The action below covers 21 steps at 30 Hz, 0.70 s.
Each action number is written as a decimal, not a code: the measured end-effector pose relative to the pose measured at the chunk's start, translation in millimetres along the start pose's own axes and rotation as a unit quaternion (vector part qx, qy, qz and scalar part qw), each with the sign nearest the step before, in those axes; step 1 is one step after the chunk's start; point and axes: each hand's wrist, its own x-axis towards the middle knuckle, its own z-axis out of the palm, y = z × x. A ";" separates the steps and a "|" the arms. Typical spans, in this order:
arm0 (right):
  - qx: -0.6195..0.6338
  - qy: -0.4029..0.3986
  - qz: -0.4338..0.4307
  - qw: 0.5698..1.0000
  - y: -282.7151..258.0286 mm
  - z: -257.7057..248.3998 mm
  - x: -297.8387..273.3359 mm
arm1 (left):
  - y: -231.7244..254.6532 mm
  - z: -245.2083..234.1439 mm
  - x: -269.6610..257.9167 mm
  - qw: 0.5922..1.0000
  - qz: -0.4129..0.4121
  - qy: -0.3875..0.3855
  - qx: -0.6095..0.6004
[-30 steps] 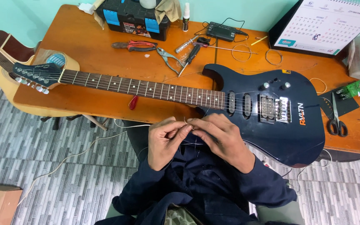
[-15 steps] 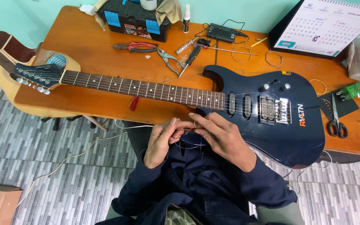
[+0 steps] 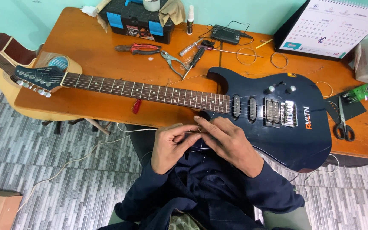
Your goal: The person applies a liquid from a small bottle onto the body of a black electric guitar and wipes it with a cloth. They also briefly handle the guitar strings and tuning pegs before continuing to wipe the guitar's surface.
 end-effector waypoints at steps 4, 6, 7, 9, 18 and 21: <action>0.003 -0.011 -0.008 1.000 -5.6 -2.3 4.2 | -5.5 1.7 -2.8 0.999 -0.027 0.022 0.006; 0.009 -0.015 -0.006 1.000 -4.9 -2.0 5.4 | -1.5 1.9 -1.1 0.999 -0.038 0.033 0.001; 0.028 -0.014 0.015 0.999 -3.5 -1.4 5.9 | 5.8 1.5 1.1 0.994 -0.075 0.069 -0.033; 0.048 -0.013 0.035 0.998 -3.4 -2.9 11.0 | 7.9 -1.0 3.5 0.986 -0.110 0.105 -0.067; 0.125 0.037 0.063 0.989 -13.0 -6.3 27.1 | -16.5 -39.0 16.3 0.926 -0.105 0.353 -0.086; 0.102 0.019 0.061 0.993 -18.2 -6.7 20.6 | -51.8 -108.8 35.4 0.879 -0.043 0.425 -0.213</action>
